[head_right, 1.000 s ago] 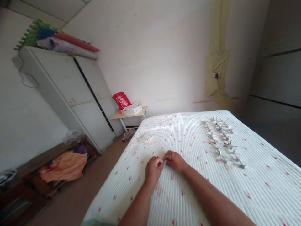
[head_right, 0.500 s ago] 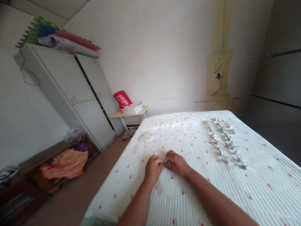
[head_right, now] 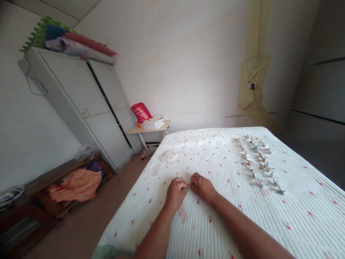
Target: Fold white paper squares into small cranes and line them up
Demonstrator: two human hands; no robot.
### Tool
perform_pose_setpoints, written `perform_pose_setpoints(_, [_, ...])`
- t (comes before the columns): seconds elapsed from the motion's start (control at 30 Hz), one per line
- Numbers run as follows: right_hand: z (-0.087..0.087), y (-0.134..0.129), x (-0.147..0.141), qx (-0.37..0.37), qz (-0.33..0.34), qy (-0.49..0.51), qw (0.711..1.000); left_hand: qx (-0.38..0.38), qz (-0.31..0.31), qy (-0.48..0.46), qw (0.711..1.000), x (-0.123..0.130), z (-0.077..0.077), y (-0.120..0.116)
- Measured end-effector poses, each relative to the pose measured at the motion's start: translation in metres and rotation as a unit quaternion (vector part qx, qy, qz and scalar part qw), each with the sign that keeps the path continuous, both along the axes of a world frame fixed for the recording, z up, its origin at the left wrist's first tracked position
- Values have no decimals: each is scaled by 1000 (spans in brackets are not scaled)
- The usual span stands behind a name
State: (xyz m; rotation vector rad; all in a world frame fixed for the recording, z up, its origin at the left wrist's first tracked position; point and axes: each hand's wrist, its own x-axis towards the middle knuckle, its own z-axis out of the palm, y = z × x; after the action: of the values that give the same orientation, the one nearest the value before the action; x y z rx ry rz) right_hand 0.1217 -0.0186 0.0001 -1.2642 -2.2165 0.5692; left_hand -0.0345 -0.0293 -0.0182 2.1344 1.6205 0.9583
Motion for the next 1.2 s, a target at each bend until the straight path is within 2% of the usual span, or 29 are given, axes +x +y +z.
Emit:
perform_pose_setpoints(0.47, [-2,4,-9,4,-88,-100,991,24,-17,-1,1000,-2,1,-2])
perform_pose_setpoints(0.8, [2,0,-12,4,-99,-122,988,35,-25,17,999,-3,-2,-1])
perform_pose_setpoints(1.0, [5,0,-11,-17,-96,-103,990,27,-32,21,999,-4,3,-7])
perform_pose_setpoints(1.2, [6,0,-11,-16,-95,-97,991,22,-52,74,996,-3,8,-13])
